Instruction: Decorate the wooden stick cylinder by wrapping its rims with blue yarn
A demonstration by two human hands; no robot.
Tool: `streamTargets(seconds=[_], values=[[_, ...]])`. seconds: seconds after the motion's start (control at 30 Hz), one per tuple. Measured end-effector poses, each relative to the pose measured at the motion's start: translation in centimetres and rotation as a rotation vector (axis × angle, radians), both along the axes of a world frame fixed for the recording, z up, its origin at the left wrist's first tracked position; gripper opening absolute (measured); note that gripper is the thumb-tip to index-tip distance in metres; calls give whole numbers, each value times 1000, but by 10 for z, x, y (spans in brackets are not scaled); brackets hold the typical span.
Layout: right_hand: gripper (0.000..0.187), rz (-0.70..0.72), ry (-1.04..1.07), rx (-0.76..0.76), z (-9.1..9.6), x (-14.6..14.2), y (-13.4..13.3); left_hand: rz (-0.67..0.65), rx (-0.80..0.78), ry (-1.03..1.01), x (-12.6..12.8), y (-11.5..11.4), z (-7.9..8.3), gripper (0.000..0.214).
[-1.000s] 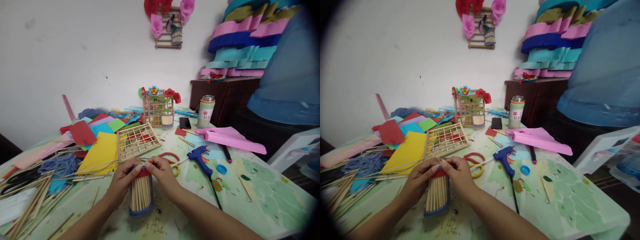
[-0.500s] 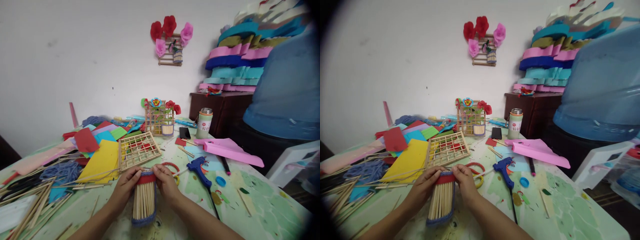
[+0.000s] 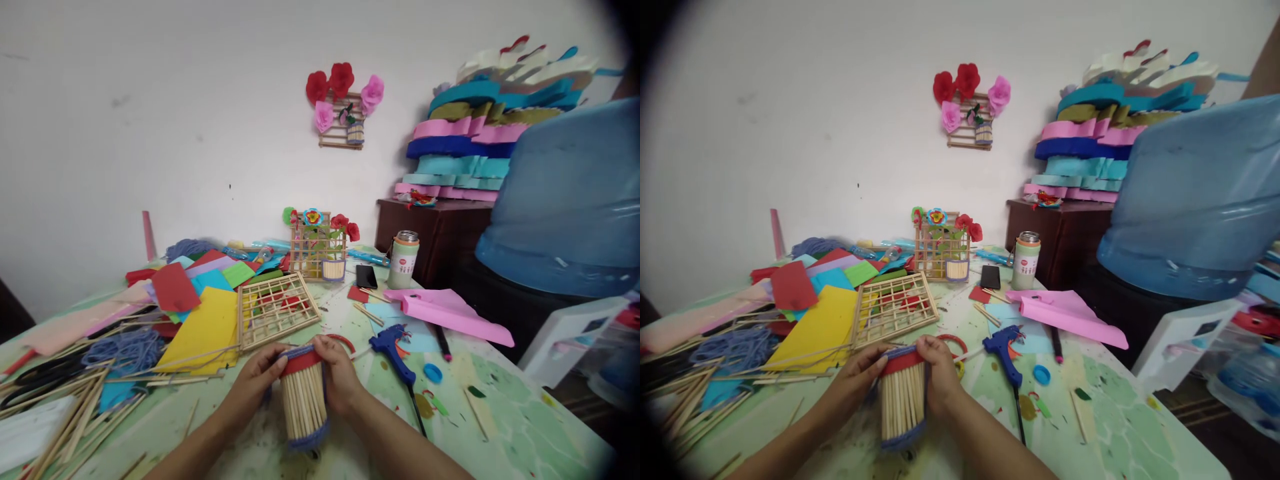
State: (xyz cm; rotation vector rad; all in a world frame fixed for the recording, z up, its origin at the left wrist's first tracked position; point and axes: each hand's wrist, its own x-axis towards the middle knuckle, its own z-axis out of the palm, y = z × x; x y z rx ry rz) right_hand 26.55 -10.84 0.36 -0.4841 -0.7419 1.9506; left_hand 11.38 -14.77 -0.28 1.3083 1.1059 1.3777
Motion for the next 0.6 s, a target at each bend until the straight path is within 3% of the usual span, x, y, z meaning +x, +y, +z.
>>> streamTargets(seconds=[0.17,0.27,0.43,0.6], values=[[43,70,32,-10,4,4,0,-28,-7,-67,1,-3,3,23],[44,30,11,86,-1,1,-1,51,12,-146,0,-5,5,25],[42,16,-209,185,-11,-3,-2,227,16,-158,-5,-2,4,28],[38,-21,-172,140,-9,-5,-6,189,-35,-143,-7,-4,7,33]])
